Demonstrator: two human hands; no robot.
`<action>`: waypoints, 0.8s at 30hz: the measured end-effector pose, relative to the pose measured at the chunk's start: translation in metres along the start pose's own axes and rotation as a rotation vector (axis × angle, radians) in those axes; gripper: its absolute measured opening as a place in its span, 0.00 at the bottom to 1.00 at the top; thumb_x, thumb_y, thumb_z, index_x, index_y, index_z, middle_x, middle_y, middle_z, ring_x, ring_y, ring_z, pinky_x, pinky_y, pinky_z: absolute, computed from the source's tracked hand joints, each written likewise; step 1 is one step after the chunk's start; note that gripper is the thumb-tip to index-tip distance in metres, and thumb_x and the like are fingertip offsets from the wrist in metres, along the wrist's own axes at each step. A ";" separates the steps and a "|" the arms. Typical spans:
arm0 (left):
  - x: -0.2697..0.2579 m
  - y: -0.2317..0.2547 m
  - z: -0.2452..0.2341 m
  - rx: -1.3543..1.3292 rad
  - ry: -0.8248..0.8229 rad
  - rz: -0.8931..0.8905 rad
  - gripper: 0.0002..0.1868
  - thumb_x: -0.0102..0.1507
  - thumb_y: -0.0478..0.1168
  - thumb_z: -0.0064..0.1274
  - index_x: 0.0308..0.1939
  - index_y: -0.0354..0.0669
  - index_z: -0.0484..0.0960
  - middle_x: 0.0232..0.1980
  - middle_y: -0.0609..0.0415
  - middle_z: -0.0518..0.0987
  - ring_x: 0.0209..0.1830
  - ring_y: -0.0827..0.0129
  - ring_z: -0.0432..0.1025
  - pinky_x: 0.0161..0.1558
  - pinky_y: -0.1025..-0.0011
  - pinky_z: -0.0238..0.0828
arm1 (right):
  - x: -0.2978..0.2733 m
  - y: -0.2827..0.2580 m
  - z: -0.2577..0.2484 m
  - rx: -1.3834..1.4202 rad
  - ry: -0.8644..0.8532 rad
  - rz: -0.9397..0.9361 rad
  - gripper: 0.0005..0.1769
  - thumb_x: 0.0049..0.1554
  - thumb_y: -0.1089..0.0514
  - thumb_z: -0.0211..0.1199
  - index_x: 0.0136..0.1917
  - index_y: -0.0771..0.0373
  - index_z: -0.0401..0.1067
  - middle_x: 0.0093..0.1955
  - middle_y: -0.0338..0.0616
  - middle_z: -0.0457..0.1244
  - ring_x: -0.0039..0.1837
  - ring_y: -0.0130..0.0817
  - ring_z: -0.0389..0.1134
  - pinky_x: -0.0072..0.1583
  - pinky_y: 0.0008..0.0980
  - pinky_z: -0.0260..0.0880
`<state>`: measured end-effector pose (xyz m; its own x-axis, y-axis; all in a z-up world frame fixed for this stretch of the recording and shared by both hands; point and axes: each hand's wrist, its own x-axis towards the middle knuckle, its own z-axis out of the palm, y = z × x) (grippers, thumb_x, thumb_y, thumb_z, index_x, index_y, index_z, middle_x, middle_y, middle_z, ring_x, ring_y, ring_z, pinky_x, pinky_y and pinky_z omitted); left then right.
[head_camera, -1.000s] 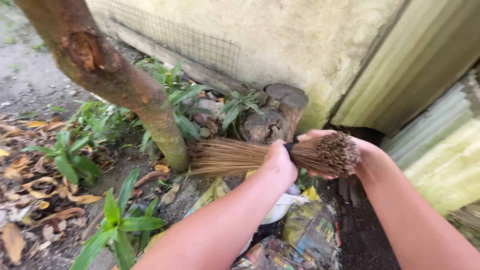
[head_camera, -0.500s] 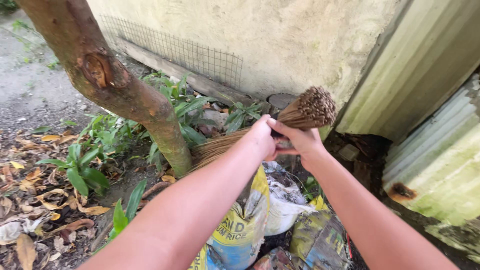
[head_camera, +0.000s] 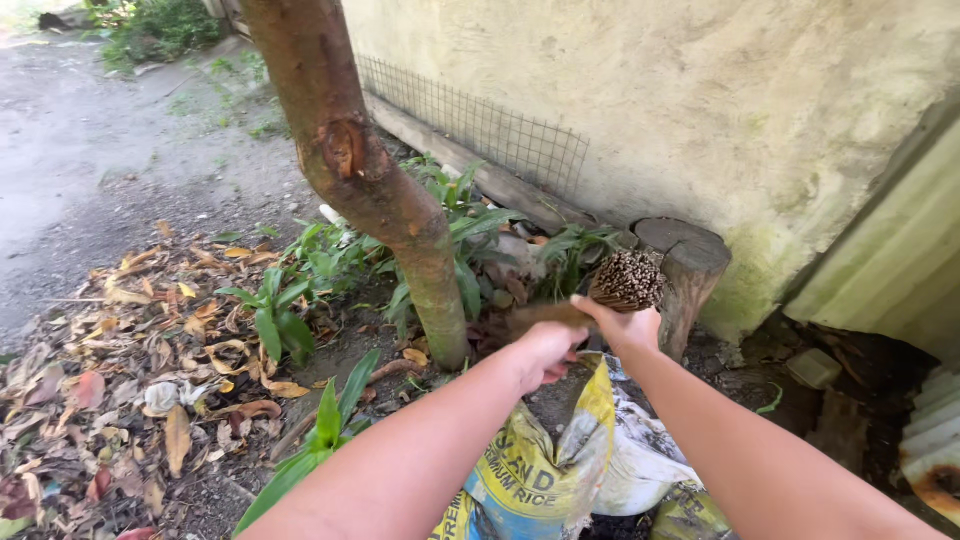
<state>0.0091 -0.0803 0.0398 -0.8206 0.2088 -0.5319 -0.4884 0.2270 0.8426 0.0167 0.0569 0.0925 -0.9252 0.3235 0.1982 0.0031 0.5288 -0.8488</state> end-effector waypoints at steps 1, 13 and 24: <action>-0.007 -0.002 -0.004 0.006 0.053 0.014 0.30 0.61 0.58 0.55 0.63 0.50 0.76 0.52 0.51 0.79 0.46 0.61 0.69 0.47 0.59 0.66 | -0.003 -0.007 0.000 0.050 -0.031 0.043 0.29 0.42 0.50 0.84 0.49 0.70 0.77 0.47 0.51 0.72 0.42 0.34 0.72 0.44 0.31 0.72; -0.052 0.076 0.059 0.294 0.567 0.287 0.67 0.50 0.61 0.73 0.79 0.51 0.40 0.76 0.33 0.51 0.73 0.35 0.56 0.68 0.48 0.61 | -0.007 -0.112 -0.124 0.529 0.119 -0.180 0.27 0.44 0.63 0.76 0.54 0.72 0.70 0.47 0.47 0.70 0.44 0.39 0.75 0.40 0.36 0.79; -0.084 0.011 0.048 0.633 0.848 0.625 0.30 0.51 0.36 0.64 0.56 0.54 0.73 0.59 0.54 0.69 0.64 0.54 0.63 0.59 0.46 0.57 | -0.064 -0.060 -0.087 0.687 -0.046 0.199 0.24 0.40 0.67 0.75 0.50 0.71 0.71 0.50 0.52 0.69 0.49 0.44 0.75 0.43 0.46 0.84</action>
<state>0.0870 -0.0498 0.0895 -0.9103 -0.1835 0.3710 0.0943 0.7808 0.6176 0.1085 0.0730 0.1740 -0.9469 0.3215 -0.0008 -0.0518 -0.1551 -0.9865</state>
